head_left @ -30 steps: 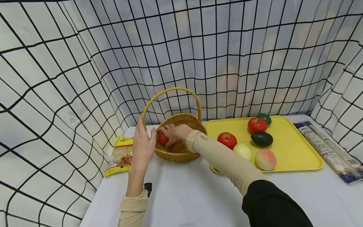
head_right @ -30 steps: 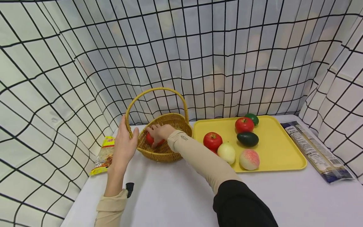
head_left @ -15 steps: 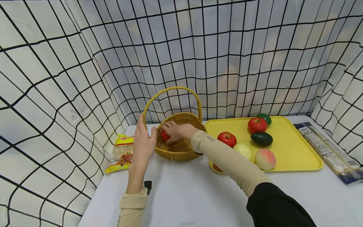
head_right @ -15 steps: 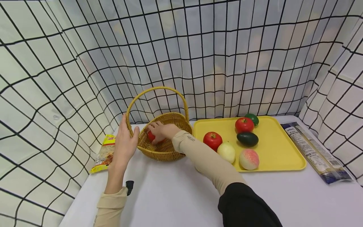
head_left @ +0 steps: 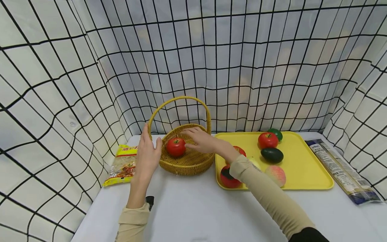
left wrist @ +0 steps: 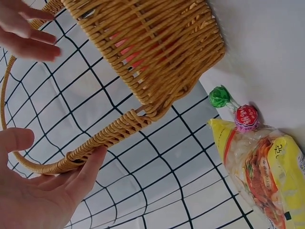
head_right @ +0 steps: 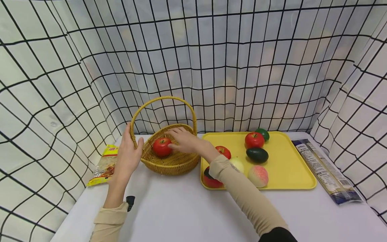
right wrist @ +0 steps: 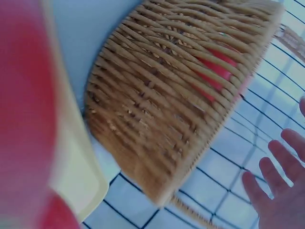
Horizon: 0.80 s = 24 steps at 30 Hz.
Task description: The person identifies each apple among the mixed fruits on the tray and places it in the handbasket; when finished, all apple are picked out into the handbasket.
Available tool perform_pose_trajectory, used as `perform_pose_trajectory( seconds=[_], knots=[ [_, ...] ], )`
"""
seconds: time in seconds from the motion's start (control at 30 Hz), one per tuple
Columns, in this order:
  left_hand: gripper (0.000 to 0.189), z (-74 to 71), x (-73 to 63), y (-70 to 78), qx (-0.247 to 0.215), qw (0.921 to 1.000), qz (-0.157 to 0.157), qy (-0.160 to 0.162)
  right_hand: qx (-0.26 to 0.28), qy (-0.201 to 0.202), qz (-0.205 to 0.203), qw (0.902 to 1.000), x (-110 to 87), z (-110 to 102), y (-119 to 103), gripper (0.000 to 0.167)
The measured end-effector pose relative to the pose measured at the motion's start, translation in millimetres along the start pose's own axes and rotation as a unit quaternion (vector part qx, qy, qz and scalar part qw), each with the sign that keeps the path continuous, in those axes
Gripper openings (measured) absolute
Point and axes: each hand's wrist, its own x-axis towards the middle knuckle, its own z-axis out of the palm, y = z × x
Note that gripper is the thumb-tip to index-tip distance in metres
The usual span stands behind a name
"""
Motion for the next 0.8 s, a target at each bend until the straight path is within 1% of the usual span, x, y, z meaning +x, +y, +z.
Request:
perform_pose_trajectory(
  seconds=[0.07, 0.17, 0.2, 0.27, 0.37, 0.43, 0.57, 0.7, 0.8],
  knots=[
    [0.075, -2.0, -0.9, -3.7, -0.002, 1.0, 0.001, 0.002, 0.007, 0.042, -0.003, 0.9991, -16.2, -2, -1, 0.053],
    [0.074, -2.4, 0.0, -6.1, -0.007, 0.9999, 0.007, 0.002, 0.026, 0.1, 0.008, 0.9946, -46.5, -8, -1, 0.047],
    [0.073, -2.1, 0.7, -6.0, -0.009, 0.9999, 0.01, 0.003, 0.028, 0.117, 0.011, 0.9927, -57.0, -11, 0, 0.045],
    [0.073, -2.2, 0.4, -7.2, -0.009, 0.9999, 0.013, 0.006, 0.037, 0.139, 0.022, 0.9894, -78.3, -16, -1, 0.044],
    [0.072, -2.1, 2.9, -6.3, -0.005, 0.9998, 0.018, 0.012, 0.033, 0.166, 0.032, 0.9851, -106.7, -27, 0, 0.044],
    [0.071, -2.4, 4.7, -5.2, -0.001, 0.9997, 0.018, 0.014, 0.042, 0.173, 0.046, 0.9829, -123.4, -36, -1, 0.045],
    [0.071, -3.4, 5.5, -4.9, 0.001, 0.9998, 0.014, 0.012, 0.047, 0.19, 0.055, 0.9791, -151.7, -49, -2, 0.043],
    [0.071, -3.5, 3.1, -6.6, -0.007, 0.9999, 0.007, 0.006, 0.039, 0.214, 0.05, 0.9749, -175.9, -57, 3, 0.04],
    [0.071, -4.1, 1.0, -7.7, -0.015, 0.9999, 0.005, 0.004, 0.037, 0.234, 0.048, 0.9704, -189.9, -62, 8, 0.04]
  ],
)
